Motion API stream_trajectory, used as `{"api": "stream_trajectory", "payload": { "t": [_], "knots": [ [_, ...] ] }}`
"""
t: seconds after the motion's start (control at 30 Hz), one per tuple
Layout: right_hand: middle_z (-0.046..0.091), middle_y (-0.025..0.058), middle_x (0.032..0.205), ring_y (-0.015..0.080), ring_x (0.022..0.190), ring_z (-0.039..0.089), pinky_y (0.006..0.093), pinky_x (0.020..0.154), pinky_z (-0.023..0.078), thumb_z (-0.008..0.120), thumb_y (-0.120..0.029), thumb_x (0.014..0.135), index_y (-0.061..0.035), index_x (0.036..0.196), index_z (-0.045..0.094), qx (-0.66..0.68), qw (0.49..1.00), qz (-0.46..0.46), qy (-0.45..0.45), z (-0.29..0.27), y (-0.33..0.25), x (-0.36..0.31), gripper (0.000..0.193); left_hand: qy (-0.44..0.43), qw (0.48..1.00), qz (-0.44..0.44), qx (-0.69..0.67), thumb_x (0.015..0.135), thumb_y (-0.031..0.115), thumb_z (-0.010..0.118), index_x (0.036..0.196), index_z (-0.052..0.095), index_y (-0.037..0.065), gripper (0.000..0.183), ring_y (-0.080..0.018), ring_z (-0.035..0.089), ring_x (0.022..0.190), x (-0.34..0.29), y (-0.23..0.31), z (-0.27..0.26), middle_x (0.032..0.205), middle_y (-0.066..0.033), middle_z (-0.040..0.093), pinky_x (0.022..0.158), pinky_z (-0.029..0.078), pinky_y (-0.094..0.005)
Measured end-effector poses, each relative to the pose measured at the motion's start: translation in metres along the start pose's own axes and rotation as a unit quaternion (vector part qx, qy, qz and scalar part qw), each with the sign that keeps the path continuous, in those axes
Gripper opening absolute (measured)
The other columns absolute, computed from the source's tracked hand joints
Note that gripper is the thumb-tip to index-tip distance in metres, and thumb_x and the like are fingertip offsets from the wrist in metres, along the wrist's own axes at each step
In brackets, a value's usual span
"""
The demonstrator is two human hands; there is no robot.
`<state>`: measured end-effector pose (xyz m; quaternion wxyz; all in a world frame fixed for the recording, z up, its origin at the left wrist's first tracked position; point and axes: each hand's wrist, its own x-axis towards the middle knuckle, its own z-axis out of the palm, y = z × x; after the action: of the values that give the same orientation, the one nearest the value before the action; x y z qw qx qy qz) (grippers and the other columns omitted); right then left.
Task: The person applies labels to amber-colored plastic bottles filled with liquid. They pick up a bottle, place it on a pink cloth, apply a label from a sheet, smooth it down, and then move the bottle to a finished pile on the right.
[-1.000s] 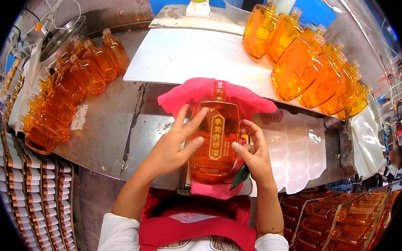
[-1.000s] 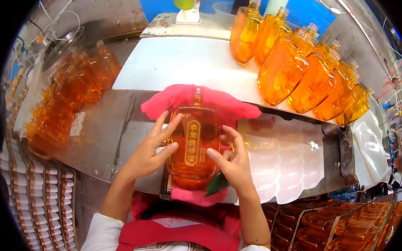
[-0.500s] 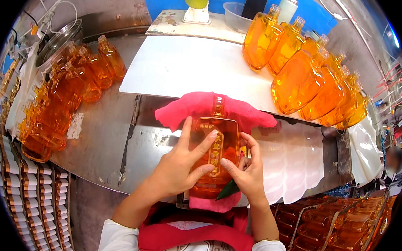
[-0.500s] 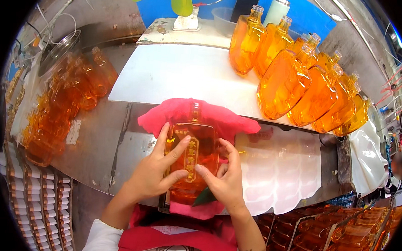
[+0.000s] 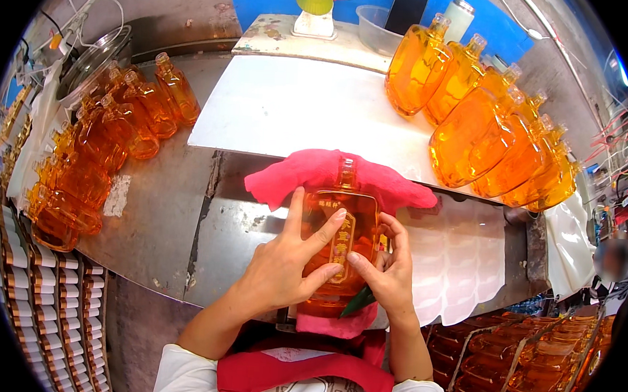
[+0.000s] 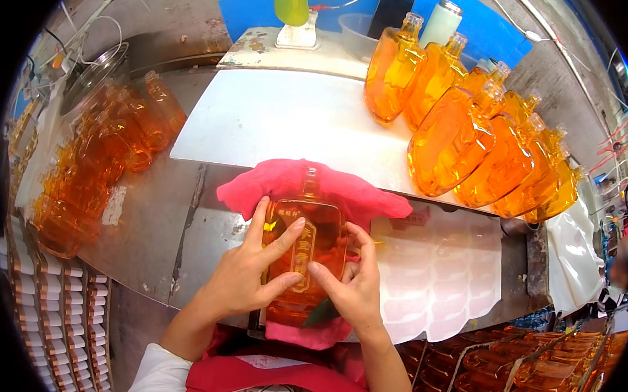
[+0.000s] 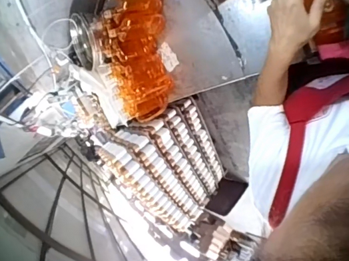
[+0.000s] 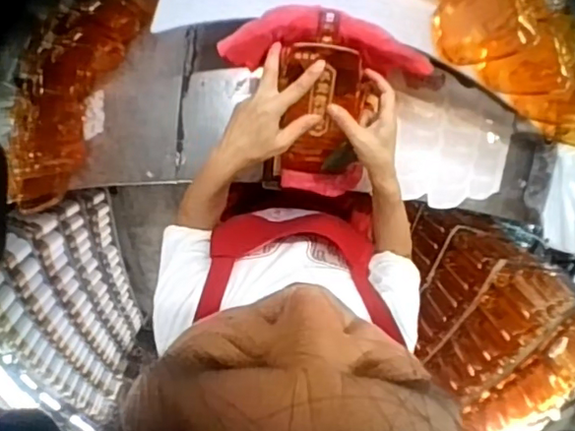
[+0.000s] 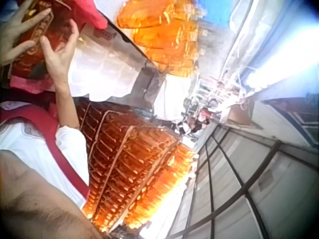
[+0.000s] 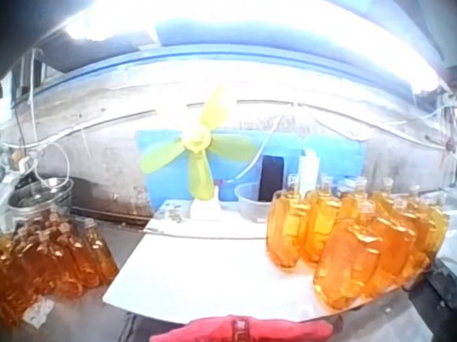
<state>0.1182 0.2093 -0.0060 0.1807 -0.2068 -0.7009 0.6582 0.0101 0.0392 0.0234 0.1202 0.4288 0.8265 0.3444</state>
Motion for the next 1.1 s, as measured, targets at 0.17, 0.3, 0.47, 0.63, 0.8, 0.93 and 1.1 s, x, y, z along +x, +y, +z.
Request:
{"api": "stream_trajectory", "payload": {
  "t": [0.17,0.3,0.47,0.63,0.8,0.93,1.1],
  "knots": [
    [0.053,0.0085,0.118,-0.0011,0.055,0.037,0.0147,0.046,0.030,0.081,-0.010,0.074,-0.0015,0.137,0.040,0.013,1.000,-0.003,-0.004,-0.001,0.004,0.000,0.075,-0.003,1.000,-0.010,-0.011,0.081,0.037,0.071,0.146,0.042,0.024,0.072,-0.0490,0.064,0.095,-0.001,0.000,0.000,0.149,-0.0395,0.015,0.081,0.053,-0.0420],
    [0.052,0.0088,0.120,-0.0012,0.056,0.038,0.0145,0.047,0.030,0.081,-0.010,0.074,-0.0015,0.137,0.040,0.009,1.000,-0.006,-0.007,0.000,0.004,0.001,0.076,0.025,0.999,0.030,0.002,0.081,0.038,0.071,0.148,0.036,0.028,0.076,-0.0448,0.067,0.076,-0.002,-0.007,0.005,0.146,-0.0437,0.013,0.067,0.056,-0.0418],
    [0.056,0.0073,0.116,-0.0012,0.057,0.041,0.0148,0.047,0.030,0.080,-0.009,0.076,-0.0008,0.132,0.046,0.036,0.999,0.001,0.005,0.000,0.003,0.001,0.067,0.023,0.999,0.029,-0.004,0.081,0.038,0.071,0.149,0.036,0.028,0.076,-0.0445,0.067,0.078,-0.003,-0.007,0.005,0.146,-0.0436,0.013,0.067,0.056,-0.0415],
    [0.060,0.0021,0.093,0.0074,0.056,0.048,0.0208,0.048,0.038,0.052,-0.049,0.096,-0.0068,0.111,0.057,0.323,0.908,0.260,0.056,-0.061,0.032,0.011,0.045,0.012,1.000,0.024,-0.015,0.081,0.038,0.071,0.148,0.036,0.028,0.076,-0.0442,0.067,0.079,-0.001,-0.006,0.003,0.146,-0.0436,0.013,0.069,0.056,-0.0414],
    [0.062,0.0030,0.092,0.0130,0.078,0.060,0.0262,0.069,0.051,0.071,-0.016,0.087,-0.0064,0.110,0.056,0.083,0.995,0.045,0.027,-0.058,-0.003,0.000,0.030,0.037,0.997,0.051,-0.045,0.081,0.036,0.071,0.150,0.034,0.028,0.079,-0.0452,0.066,0.080,0.000,-0.012,0.012,0.146,-0.0438,0.013,0.070,0.056,-0.0418],
    [0.068,0.0060,0.095,0.0163,0.086,0.064,0.0315,0.077,0.052,0.074,-0.006,0.080,-0.0039,0.105,0.064,-0.200,0.964,-0.107,-0.138,-0.013,-0.072,0.009,0.027,0.049,0.996,0.030,-0.072,0.080,0.036,0.072,0.153,0.022,0.025,0.090,-0.0473,0.065,0.080,-0.003,-0.014,0.010,0.147,-0.0425,0.013,0.071,0.055,-0.0431],
    [0.068,0.0104,0.093,0.0274,0.083,0.064,0.0343,0.074,0.052,0.075,-0.002,0.074,-0.0051,0.102,0.066,-0.276,0.914,-0.276,-0.115,0.019,-0.078,0.078,0.030,0.051,0.993,0.027,-0.099,0.079,0.039,0.072,0.154,0.013,0.013,0.100,-0.0503,0.063,0.088,-0.002,-0.015,0.011,0.150,-0.0377,0.013,0.074,0.054,-0.0447]
  ]
}}
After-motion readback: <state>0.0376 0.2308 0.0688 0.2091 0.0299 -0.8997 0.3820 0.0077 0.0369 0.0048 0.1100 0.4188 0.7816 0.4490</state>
